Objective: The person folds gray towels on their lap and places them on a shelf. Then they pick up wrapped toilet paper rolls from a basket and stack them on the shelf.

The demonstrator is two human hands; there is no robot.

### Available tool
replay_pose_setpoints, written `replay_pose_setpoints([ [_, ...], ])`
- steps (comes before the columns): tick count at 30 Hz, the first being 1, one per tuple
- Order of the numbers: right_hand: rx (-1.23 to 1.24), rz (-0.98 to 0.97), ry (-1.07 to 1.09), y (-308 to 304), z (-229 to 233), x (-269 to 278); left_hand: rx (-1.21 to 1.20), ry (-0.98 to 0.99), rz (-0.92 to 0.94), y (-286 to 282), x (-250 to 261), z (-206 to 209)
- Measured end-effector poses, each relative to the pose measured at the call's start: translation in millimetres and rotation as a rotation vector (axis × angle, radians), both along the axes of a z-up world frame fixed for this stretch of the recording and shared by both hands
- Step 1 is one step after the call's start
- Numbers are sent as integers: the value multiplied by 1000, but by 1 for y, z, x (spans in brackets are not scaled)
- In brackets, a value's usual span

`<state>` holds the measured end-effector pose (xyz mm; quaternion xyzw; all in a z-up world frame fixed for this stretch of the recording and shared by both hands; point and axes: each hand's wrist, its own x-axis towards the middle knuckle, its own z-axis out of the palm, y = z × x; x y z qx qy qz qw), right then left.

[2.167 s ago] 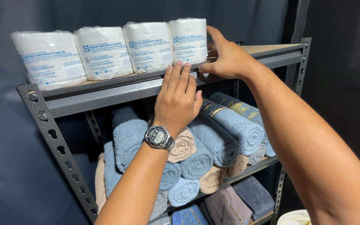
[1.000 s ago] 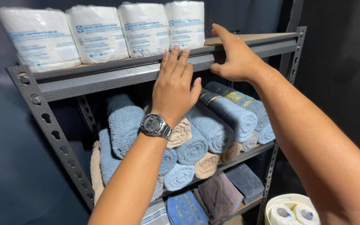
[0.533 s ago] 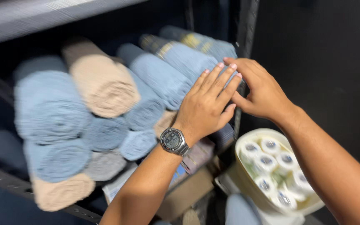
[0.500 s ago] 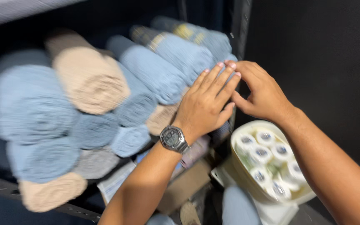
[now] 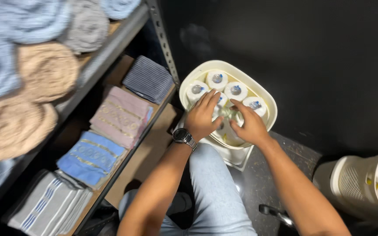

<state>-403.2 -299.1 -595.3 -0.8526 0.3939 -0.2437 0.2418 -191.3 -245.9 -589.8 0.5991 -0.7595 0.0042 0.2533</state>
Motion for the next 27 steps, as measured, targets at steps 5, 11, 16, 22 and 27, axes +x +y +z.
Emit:
replay_pose_setpoints([
  [5, 54, -264, 142, -7, -82, -13, 390, 322, 135, -16, -24, -77],
  [11, -84, -338, 552, -22, -68, -10, 357, 201, 76, -25, -55, -131],
  [16, 12, -360, 799, -57, -85, -18, 230, -9, 312, -26, -72, -165],
  [22, 41, -364, 815, -69, -90, -20, 277, 3, 319, -24, -74, -159],
  [27, 60, -308, 635, -64, -83, -24, 347, 20, 297, -23, -71, -140],
])
